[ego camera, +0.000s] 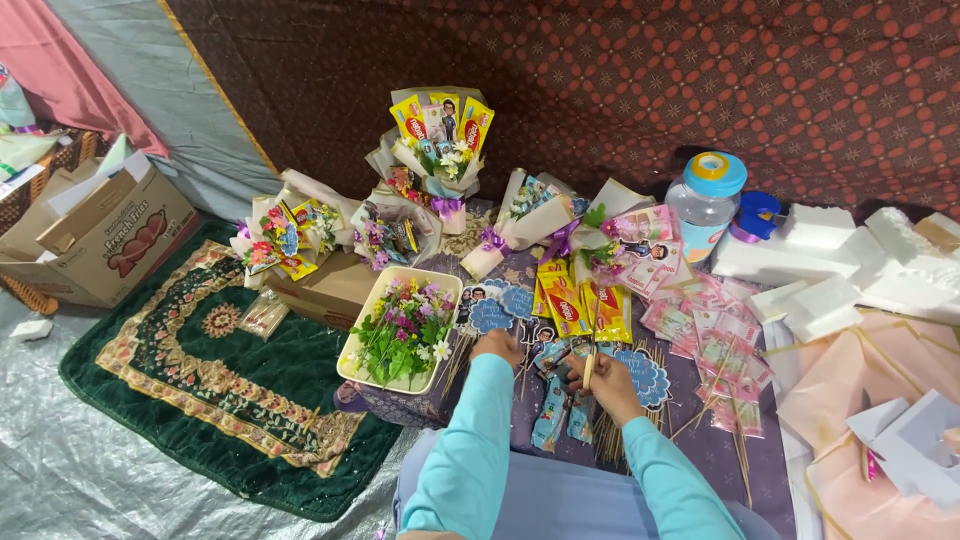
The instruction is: Cutting out decorative paper signs with scissors for a gift bouquet assembly.
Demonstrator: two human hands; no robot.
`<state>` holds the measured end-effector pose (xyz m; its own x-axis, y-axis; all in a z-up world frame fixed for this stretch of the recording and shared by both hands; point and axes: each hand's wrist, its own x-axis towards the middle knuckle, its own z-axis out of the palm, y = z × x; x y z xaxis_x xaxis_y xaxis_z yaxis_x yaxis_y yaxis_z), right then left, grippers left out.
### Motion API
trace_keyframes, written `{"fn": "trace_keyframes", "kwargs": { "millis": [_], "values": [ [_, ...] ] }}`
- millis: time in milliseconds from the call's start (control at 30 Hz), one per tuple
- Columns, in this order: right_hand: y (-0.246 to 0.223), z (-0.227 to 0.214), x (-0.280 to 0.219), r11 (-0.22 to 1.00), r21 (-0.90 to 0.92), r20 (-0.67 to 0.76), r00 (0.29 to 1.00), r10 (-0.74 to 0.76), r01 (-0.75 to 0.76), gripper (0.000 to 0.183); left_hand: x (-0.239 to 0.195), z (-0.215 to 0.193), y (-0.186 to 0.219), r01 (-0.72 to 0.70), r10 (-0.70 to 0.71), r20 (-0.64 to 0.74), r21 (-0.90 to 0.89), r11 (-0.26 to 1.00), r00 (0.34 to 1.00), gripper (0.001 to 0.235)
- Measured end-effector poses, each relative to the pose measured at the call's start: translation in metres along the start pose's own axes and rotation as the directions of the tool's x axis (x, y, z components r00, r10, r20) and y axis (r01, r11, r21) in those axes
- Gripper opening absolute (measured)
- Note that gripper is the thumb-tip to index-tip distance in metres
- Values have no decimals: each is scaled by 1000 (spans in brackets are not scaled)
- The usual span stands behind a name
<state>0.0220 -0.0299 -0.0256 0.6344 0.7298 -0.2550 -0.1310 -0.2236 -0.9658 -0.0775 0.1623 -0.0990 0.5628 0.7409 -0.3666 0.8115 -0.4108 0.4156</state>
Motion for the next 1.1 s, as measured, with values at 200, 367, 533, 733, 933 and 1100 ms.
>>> {"fn": "trace_keyframes", "kwargs": {
  "millis": [200,367,533,733,933,1100],
  "values": [
    [4,-1,3,1000,7,-3,1000,2,-2,39,-8,-15,-4,200,-174,-301,59,978,938,67],
    [2,-2,1,1000,23,3,1000,-4,4,38,25,5,-22,160,-150,-329,3,987,932,60],
    [3,-1,2,1000,29,5,1000,-11,11,37,27,12,-29,50,-18,-368,77,996,930,41],
    [13,-1,7,1000,4,13,1000,-26,26,35,20,30,-7,69,-40,-352,70,995,935,43],
    [5,0,1,1000,-23,25,999,-19,20,36,-11,39,30,-65,247,-451,381,922,858,27],
    [4,-2,1,999,-47,25,999,-24,25,35,-6,53,33,-159,373,-450,443,882,811,15]
  ]
}}
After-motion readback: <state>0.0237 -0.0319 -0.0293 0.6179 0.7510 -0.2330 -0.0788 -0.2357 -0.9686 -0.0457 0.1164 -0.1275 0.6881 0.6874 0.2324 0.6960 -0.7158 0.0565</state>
